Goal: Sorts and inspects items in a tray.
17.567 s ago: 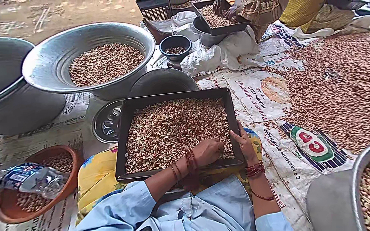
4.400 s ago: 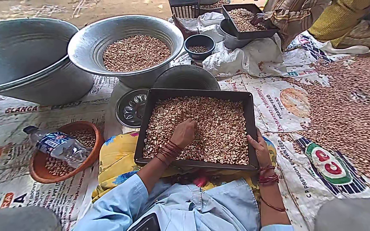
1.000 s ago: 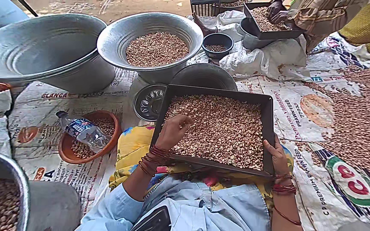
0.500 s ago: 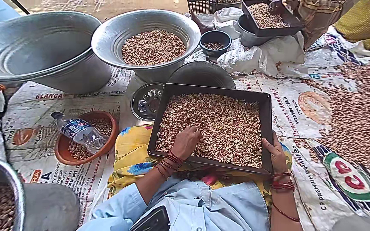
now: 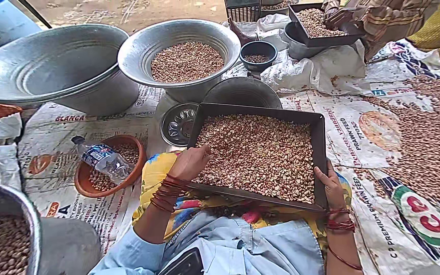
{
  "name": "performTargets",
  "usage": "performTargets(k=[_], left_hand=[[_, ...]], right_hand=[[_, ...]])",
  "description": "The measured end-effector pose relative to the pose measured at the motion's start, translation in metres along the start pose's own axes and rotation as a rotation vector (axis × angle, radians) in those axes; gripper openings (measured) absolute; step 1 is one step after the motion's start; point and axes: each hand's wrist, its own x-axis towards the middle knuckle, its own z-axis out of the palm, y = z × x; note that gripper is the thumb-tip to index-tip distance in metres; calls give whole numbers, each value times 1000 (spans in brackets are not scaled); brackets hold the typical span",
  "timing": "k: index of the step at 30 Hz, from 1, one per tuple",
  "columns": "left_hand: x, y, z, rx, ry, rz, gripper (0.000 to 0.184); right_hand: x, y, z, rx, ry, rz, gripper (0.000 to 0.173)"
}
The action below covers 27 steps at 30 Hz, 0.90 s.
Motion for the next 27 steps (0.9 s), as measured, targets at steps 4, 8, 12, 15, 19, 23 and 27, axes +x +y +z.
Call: performTargets(k=[4,8,12,15,19,23,27], left_hand=[[9,30,39,119,-111,-101,57],[21,48,64,-583,-85,316,56],[25,47,39,-829,220,368,45],[21,28,25,-573,400,380,24],[9,10,39,-226,369,403,17],[7,1,63,-43,223,402,14],[12,6,75,72,126,363,15]], right_hand=[[1,0,-1,-12,0,-1,60],[0,0,-1,-20,0,-4,60],[0,2,-3,-6,-8,-13,60],[1,1,-2,-8,-5,-8,60],[2,1,-2,-27,-6,-9,61],[1,0,-2,-36,-8,-1,61],[-1,-4,0,-42,5,23,60]])
